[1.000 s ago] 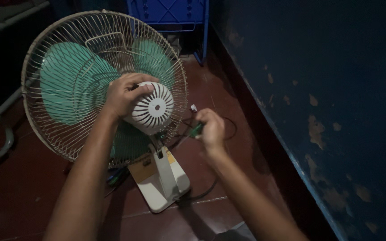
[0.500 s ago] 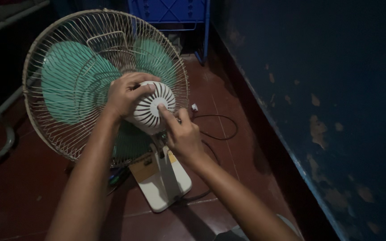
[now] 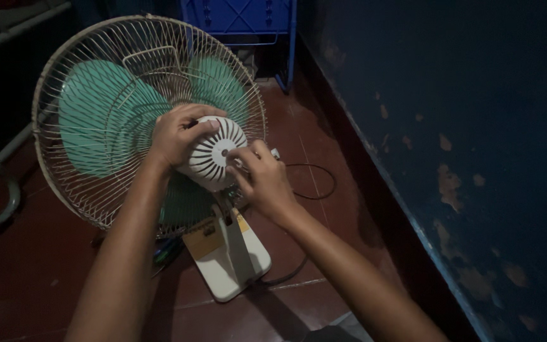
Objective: The person uses a screwdriver to remove the central cap of an electric fan, then detaches the front grille. They place the cap and grille on the floor, leaving the fan blades exposed.
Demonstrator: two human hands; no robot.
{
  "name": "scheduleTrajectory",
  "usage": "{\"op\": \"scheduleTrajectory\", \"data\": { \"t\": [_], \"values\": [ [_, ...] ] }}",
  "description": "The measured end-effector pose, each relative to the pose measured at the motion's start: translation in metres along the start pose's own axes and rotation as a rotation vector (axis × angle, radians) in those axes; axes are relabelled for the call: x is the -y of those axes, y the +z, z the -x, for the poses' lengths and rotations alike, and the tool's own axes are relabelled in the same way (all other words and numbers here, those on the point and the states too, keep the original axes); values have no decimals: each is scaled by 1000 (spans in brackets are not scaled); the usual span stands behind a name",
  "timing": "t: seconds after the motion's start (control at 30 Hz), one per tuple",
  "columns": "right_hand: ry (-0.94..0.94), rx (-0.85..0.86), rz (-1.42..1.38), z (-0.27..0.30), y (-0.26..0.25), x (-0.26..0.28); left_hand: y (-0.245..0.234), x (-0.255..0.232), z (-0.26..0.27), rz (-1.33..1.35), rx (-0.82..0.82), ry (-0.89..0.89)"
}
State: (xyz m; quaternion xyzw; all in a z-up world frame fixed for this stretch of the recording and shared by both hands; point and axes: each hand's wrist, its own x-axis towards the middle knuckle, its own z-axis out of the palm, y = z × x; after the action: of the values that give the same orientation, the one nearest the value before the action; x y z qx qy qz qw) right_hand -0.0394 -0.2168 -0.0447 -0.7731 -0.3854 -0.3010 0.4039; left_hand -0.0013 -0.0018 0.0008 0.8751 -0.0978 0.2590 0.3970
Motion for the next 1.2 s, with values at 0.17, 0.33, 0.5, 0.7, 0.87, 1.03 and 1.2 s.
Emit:
{"op": "scheduleTrajectory", "data": {
  "t": [0.17, 0.33, 0.5, 0.7, 0.87, 1.03, 1.2],
  "values": [
    [-7, 1, 20, -4, 1, -3, -1, 0, -1, -6, 4, 39],
    [-71, -26, 53, -7, 2, -3, 0, 2, -1, -16, -2, 74],
    [41, 29, -39, -7, 1, -6, 0, 1, 0, -7, 4, -21],
    [203, -168, -147, -1, 6, -10, 0, 2, -1, 1, -3, 35],
    [458, -190, -417, -3, 16, -1, 0, 3, -1, -7, -5, 89],
    [635, -119, -416, -10, 16, 5, 0, 1, 0, -16, 6, 18],
    [481, -78, -249, -16, 16, -2, -2, 2, 0, -34, 2, 84]
  ]
}}
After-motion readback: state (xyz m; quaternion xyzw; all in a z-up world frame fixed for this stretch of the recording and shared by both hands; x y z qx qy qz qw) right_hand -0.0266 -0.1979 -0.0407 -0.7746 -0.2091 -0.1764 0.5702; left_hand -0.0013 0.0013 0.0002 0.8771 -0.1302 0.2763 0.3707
